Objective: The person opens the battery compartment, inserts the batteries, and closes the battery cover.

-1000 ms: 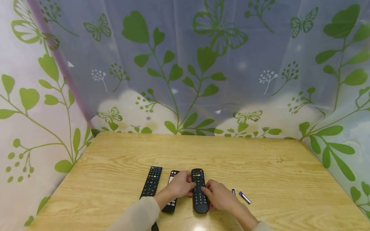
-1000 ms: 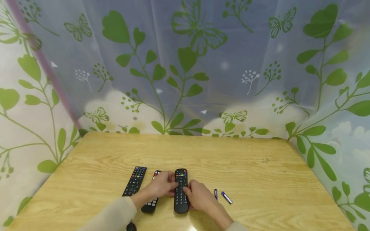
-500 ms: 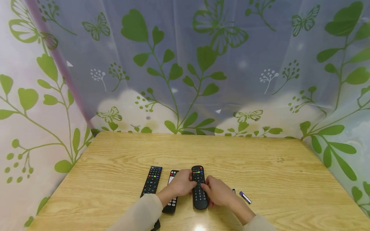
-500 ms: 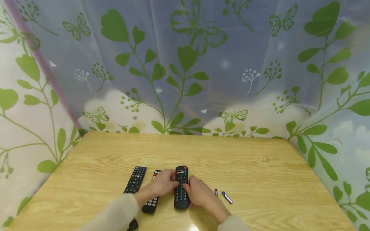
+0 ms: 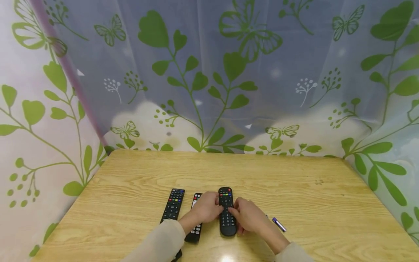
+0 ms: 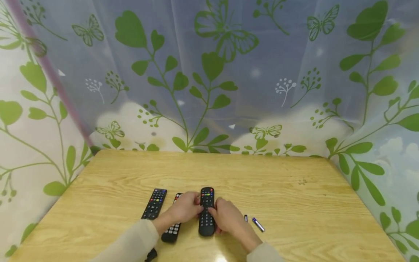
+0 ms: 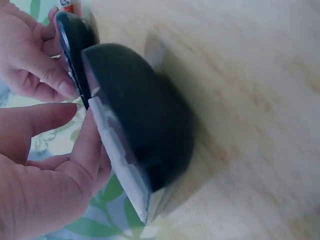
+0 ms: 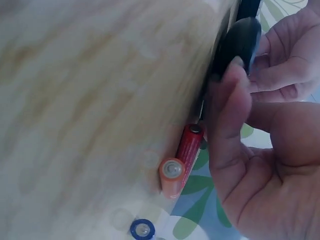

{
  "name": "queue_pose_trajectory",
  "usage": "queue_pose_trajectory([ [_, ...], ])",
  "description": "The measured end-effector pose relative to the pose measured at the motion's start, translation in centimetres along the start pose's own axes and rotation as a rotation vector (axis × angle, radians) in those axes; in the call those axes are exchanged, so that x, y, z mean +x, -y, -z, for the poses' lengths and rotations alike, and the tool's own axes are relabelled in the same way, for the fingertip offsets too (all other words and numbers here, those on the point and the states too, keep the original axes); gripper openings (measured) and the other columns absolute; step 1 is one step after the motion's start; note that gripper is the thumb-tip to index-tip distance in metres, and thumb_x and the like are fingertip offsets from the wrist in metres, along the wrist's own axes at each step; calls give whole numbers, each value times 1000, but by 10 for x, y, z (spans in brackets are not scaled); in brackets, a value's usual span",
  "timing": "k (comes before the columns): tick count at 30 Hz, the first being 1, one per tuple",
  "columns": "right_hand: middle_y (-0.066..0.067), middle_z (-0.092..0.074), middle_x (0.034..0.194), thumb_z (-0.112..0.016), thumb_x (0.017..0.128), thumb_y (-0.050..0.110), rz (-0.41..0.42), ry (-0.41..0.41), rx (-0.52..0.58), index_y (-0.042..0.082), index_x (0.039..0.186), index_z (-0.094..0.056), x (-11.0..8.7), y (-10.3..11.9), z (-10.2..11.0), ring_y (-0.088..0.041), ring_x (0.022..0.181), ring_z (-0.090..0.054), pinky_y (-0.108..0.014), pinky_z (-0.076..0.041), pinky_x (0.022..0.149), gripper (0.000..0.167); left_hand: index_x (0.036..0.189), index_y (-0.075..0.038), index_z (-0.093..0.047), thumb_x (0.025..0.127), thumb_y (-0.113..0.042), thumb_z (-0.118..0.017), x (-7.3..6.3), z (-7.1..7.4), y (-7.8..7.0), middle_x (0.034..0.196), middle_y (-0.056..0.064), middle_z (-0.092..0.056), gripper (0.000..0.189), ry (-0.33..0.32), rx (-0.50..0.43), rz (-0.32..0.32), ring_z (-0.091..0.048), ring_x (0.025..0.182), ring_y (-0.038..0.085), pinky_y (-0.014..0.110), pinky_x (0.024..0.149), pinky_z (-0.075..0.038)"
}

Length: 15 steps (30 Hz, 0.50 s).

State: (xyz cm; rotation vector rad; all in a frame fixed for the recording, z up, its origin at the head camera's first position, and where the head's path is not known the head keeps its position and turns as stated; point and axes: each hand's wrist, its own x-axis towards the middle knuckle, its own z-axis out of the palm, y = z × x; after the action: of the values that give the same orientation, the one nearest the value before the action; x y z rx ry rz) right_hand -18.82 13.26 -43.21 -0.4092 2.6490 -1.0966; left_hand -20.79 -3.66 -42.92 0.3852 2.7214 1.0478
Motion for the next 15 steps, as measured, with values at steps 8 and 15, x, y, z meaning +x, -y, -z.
queue_pose_trajectory([
  [8, 3, -53, 62, -58, 96, 25, -6, -154, -103, 6, 102, -60, -1, 12, 2, -11, 50, -49, -28, -40, 44, 20, 123, 3, -55, 93, -6, -57, -15, 33, 9, 101, 12, -58, 32, -122, -229, -45, -60, 69, 16, 29, 53, -51],
  [15, -7, -60, 69, -53, 99, 18, 82, 29, 220, -1, 102, -59, -5, 33, -5, -17, 54, -60, -32, -53, 48, 20, 120, 2, -58, 90, -2, -57, -28, 52, 31, 99, 11, -59, 30, -225, -118, -48, -62, 85, 23, 34, 66, -52],
])
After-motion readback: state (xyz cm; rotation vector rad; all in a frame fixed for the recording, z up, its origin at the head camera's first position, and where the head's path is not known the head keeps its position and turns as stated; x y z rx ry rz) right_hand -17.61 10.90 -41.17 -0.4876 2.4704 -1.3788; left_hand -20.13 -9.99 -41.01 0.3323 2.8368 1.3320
